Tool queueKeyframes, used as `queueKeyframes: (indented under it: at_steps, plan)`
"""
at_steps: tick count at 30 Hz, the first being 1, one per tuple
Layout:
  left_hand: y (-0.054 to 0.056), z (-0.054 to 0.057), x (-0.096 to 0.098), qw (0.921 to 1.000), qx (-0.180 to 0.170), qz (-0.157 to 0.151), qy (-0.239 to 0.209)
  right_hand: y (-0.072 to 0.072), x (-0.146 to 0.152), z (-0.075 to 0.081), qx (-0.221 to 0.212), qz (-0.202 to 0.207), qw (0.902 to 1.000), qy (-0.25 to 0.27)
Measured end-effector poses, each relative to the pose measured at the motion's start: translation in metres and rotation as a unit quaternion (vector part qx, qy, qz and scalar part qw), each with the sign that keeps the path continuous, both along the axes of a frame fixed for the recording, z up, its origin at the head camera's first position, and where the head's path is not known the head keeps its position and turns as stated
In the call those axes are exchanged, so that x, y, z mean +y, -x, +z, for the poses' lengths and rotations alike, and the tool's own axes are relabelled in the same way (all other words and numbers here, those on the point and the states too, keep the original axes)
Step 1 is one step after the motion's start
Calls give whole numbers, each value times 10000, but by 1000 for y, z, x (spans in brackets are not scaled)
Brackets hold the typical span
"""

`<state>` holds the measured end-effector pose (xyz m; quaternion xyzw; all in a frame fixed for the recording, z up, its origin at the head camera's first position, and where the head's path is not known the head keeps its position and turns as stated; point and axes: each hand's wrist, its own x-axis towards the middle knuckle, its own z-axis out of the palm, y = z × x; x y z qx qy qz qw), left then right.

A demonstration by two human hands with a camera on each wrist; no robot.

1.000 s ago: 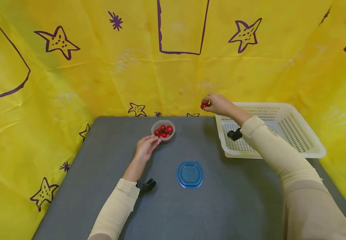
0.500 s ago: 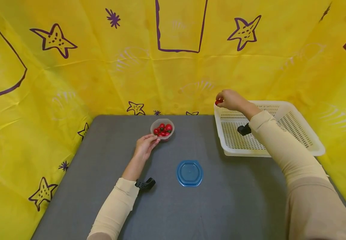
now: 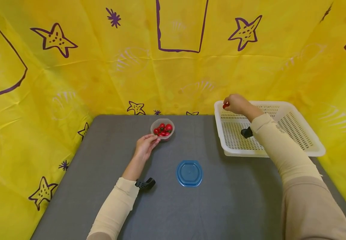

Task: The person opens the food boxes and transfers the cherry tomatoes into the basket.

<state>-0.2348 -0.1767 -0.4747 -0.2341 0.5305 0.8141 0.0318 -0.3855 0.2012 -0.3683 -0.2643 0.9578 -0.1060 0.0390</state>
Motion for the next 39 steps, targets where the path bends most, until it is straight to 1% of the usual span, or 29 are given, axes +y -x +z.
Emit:
queueKeyframes:
  at_steps: [6,9,14,17,19,23,27,32,36,39]
  plan:
    - [-1,1,0,10000,56,-19,29,0,-3,-17,72,173,9996,-233]
    - [-1,2,-1,10000,81,-30,41,1,-5,-25,14,245,9992,-327]
    - [0,3,-1,9999,99,3,60,5,-9,-37,-116,516,9973,-516]
    - [1,2,-1,9999,103,9,41,7,-11,-42,-296,471,9963,-649]
    - [2,2,-1,9999,104,-5,36,8,-11,-45,-442,358,9959,-707]
    - [2,1,-1,9999,154,1,12,10,-9,-51,-438,313,9947,-874]
    - [2,1,0,9998,193,15,-6,11,-6,-58,-325,343,9948,-897]
    - [0,-1,0,9999,119,30,55,10,-4,-66,-209,450,9955,-806]
    - [0,-3,1,9999,83,43,105,8,-3,-70,-262,530,9959,-681]
    - [1,-3,1,9999,81,40,101,9,-4,-71,-283,498,9962,-650]
